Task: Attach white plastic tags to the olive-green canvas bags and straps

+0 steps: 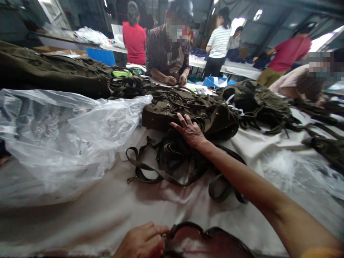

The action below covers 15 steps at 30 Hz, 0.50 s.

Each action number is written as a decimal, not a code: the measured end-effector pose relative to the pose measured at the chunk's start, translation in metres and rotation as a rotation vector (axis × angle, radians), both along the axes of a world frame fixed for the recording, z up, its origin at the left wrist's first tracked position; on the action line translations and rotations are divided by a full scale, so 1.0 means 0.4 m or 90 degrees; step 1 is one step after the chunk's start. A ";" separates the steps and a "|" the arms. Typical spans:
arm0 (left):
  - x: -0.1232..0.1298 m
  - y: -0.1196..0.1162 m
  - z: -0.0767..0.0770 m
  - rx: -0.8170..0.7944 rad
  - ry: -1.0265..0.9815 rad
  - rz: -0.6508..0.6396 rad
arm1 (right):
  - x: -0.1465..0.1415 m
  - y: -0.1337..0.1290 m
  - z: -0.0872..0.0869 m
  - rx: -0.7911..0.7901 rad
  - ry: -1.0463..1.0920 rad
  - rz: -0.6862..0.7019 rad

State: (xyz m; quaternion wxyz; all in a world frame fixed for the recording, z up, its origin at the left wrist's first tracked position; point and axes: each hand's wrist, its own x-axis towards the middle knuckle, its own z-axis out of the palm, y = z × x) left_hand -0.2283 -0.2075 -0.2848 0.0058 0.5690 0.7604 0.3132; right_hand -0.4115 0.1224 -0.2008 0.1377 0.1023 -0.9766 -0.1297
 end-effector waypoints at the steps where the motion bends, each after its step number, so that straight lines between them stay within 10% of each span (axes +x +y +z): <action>1: 0.003 0.002 0.015 -0.005 -0.016 -0.009 | 0.019 0.004 0.020 -0.006 -0.014 0.009; 8: 0.025 0.001 0.068 -0.030 -0.172 0.034 | 0.379 -0.071 0.115 -0.277 0.020 0.139; 11: 0.028 -0.003 0.059 0.001 -0.149 -0.018 | 0.554 -0.138 0.032 -0.399 -0.243 0.264; 15: 0.047 -0.011 0.065 -0.030 -0.120 -0.003 | 0.714 -0.160 -0.126 -0.371 -0.289 0.207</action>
